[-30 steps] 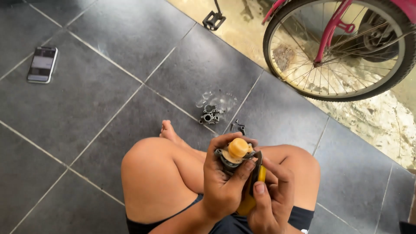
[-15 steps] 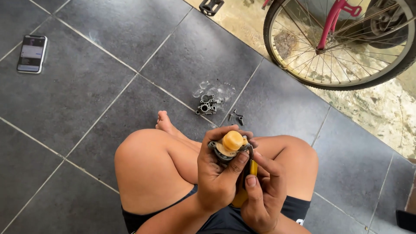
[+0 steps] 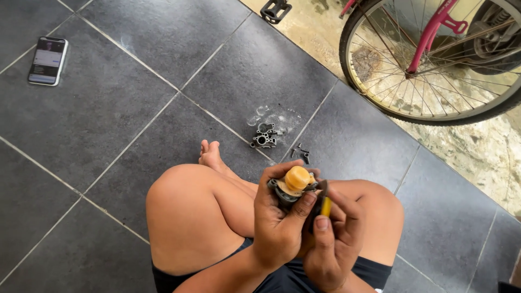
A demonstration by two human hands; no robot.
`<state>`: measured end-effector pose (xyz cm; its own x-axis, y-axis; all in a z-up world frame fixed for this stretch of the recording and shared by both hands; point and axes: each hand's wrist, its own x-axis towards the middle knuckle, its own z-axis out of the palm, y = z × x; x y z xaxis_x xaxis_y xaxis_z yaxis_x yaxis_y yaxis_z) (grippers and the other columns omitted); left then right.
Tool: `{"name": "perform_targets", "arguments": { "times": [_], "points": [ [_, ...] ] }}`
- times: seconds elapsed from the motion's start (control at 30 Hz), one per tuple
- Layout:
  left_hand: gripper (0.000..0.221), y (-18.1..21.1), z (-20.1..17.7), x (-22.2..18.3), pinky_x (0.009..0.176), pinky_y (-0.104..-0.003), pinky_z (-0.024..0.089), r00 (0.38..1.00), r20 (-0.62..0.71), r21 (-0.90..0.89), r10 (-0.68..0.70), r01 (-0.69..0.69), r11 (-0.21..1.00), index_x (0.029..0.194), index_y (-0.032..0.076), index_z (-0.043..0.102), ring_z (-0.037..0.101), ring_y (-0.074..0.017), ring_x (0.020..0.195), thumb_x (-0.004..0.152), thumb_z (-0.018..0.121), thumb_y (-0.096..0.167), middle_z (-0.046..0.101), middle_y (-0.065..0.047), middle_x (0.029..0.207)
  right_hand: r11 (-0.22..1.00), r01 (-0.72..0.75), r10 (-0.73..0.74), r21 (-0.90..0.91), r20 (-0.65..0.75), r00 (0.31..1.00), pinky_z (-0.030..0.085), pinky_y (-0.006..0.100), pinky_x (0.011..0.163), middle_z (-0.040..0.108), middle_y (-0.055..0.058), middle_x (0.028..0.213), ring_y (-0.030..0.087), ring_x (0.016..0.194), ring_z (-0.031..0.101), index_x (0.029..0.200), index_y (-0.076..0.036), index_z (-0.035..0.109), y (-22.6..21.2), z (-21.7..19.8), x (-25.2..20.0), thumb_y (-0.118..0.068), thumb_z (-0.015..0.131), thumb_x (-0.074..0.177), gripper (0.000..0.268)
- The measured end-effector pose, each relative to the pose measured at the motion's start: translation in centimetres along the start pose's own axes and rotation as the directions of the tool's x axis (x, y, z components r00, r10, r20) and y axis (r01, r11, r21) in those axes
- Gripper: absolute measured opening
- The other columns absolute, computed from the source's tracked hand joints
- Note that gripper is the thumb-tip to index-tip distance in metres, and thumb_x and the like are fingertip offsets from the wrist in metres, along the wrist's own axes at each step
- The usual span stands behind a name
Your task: Scraping residue from the edge of a carburetor float bowl using a utility knife to prepare it for reassembly.
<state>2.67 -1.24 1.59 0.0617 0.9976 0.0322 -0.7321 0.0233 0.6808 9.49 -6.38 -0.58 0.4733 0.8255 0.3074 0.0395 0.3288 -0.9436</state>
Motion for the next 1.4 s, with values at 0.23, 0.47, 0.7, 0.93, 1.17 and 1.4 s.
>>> {"name": "perform_targets", "arguments": {
  "times": [0.23,0.47,0.7,0.93,1.17,1.4],
  "points": [
    [0.035,-0.4,-1.1,1.1,0.102,-0.041,0.055,0.995,0.073,-0.06,-0.068,0.072,0.996,0.132,0.007,0.049,0.069,-0.0286,0.107,0.1,0.062,0.005,0.061,-0.013,0.112,0.99,0.109,-0.109,0.085,0.0,0.994,0.049,0.028,0.045,0.056,0.018,0.072,0.02,0.05,0.051,0.135,-0.006,0.046,-0.9,-0.1,1.1,-0.025,0.05,0.105,0.036],
    [0.042,-1.3,-0.8,2.6,0.099,-0.04,0.059,0.994,0.084,0.04,-0.077,0.074,0.996,0.13,0.008,0.049,0.07,-0.0237,0.098,0.092,0.062,-0.004,0.058,-0.008,0.109,0.999,0.053,-0.052,-0.003,0.093,0.994,0.055,0.031,0.055,0.058,0.018,0.086,0.023,0.061,0.059,0.14,-0.006,0.041,-0.3,-3.9,5.1,-0.024,0.05,0.105,0.04],
    [0.043,-5.6,-2.8,7.0,0.087,-0.036,0.06,0.953,0.243,0.363,-0.181,0.084,0.928,0.124,-0.005,0.056,0.069,-0.0175,0.091,0.081,0.063,-0.012,0.065,-0.011,0.099,0.965,-0.11,0.056,0.237,0.226,0.973,0.054,0.029,0.055,0.053,0.013,0.068,0.013,0.053,0.052,0.115,0.013,0.057,7.8,-7.1,9.1,-0.01,0.07,0.09,0.037],
    [0.051,-12.5,-8.0,6.9,0.09,-0.032,0.056,0.949,0.069,0.502,-0.308,0.234,0.833,0.129,0.006,0.066,0.064,-0.0148,0.097,0.08,0.069,-0.006,0.067,-0.008,0.103,0.952,-0.282,0.307,-0.122,0.331,0.892,0.049,0.027,0.049,0.065,0.013,0.064,0.013,0.051,0.055,0.104,0.008,0.071,13.1,-8.5,10.4,-0.005,0.078,0.086,0.023],
    [0.029,-13.0,-9.0,9.6,0.073,-0.039,0.059,0.749,-0.065,0.242,-0.66,0.653,0.717,0.111,0.009,0.05,0.064,-0.0271,0.076,0.084,0.052,-0.001,0.059,-0.017,0.088,0.902,-0.175,0.334,-0.394,0.381,0.862,0.054,0.026,0.076,0.064,0.004,0.094,0.014,0.083,0.064,0.105,-0.005,0.073,13.8,-7.4,11.8,-0.013,0.073,0.091,0.016],
    [0.034,-12.3,-9.8,7.4,0.083,-0.048,0.055,0.715,0.181,-0.103,-0.676,0.697,0.71,0.121,0.012,0.051,0.065,-0.0338,0.087,0.088,0.047,0.016,0.061,-0.019,0.101,0.926,0.019,0.174,-0.376,0.473,0.864,0.05,0.029,0.09,0.068,0.01,0.103,0.02,0.094,0.065,0.104,-0.004,0.07,13.1,-8.9,11.2,-0.011,0.071,0.092,0.015]
  ]
}}
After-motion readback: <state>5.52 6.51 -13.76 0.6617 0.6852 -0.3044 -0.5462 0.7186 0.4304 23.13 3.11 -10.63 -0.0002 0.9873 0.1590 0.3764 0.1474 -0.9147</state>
